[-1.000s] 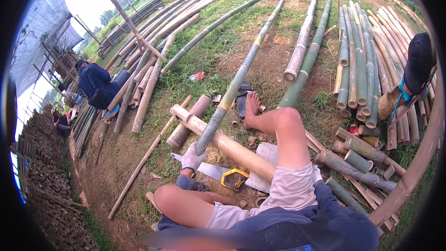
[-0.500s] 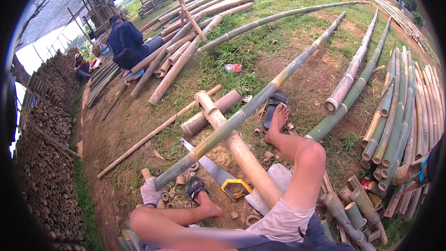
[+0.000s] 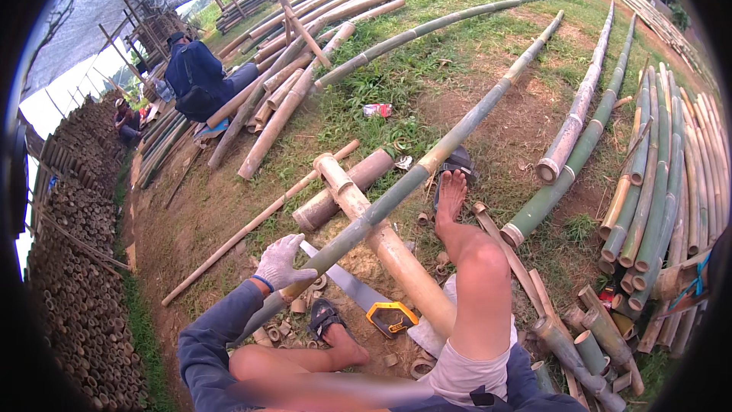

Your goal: The person repeatedly cuts bamboo poles into shorter sections using a hand saw. They position each pole on a wooden support, saw through it, then move the cut pieces aside before repeating the process with another pole.

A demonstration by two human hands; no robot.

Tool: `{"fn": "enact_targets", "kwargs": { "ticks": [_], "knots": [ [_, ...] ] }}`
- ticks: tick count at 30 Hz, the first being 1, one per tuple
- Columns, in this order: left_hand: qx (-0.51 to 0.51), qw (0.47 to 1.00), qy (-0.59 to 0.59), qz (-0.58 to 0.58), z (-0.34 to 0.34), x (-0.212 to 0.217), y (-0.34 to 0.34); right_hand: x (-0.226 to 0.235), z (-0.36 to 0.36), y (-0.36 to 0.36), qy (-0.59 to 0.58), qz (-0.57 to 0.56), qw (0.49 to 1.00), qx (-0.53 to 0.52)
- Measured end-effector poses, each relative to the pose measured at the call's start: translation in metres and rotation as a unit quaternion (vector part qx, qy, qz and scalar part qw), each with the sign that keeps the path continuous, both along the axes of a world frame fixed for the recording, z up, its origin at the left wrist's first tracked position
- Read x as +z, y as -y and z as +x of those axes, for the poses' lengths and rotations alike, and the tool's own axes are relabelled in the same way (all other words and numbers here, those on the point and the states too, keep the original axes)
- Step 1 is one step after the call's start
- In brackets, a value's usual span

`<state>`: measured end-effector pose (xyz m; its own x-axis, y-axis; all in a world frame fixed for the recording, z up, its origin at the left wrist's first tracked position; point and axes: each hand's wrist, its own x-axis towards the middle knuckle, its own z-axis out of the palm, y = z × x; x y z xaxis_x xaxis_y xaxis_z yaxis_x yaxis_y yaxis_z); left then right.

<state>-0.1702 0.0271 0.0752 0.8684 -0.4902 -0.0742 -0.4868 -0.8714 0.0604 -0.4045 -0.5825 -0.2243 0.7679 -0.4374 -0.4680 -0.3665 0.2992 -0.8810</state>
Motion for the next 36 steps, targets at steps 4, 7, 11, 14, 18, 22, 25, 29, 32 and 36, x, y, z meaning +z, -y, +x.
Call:
{"fn": "enact_targets", "kwargs": {
  "ticks": [4, 7, 11, 14, 18, 22, 25, 29, 32, 36],
  "knots": [
    [0.039, 0.988, -0.148, -0.004, 0.047, -0.036, 0.095, -0.028, -0.069, -0.013, 0.036, 0.095, 0.994, -0.043],
    [0.066, 0.980, -0.167, -0.089, 0.052, -0.059, 0.122, -0.055, -0.084, -0.039, 0.081, 0.197, 0.976, -0.042],
    [0.093, 0.973, -0.182, -0.110, 0.052, -0.066, 0.106, -0.067, -0.091, -0.071, 0.005, 0.190, 0.980, -0.064],
    [0.107, 0.974, -0.180, -0.084, 0.050, -0.063, 0.072, -0.058, -0.108, -0.084, -0.046, 0.144, 0.986, -0.073],
    [0.134, 0.983, -0.113, -0.058, 0.027, -0.053, -0.034, -0.039, -0.130, -0.077, -0.088, 0.098, 0.987, -0.093],
    [0.241, 0.968, -0.061, 0.025, 0.002, -0.051, -0.166, -0.021, -0.134, -0.050, -0.112, 0.049, 0.987, -0.108],
    [0.331, 0.926, -0.084, 0.159, -0.033, -0.056, -0.255, -0.008, -0.131, -0.023, -0.138, 0.005, 0.984, -0.111],
    [0.406, 0.878, -0.162, 0.194, -0.043, -0.038, -0.306, 0.009, -0.099, 0.028, -0.127, -0.060, 0.985, -0.097],
    [0.334, 0.926, -0.147, 0.102, -0.024, -0.028, -0.279, 0.037, -0.035, 0.069, -0.071, -0.135, 0.986, -0.066],
    [0.169, 0.980, -0.101, -0.005, 0.032, -0.045, -0.188, 0.137, 0.104, 0.087, 0.102, -0.252, 0.962, 0.033]
  ]
}}
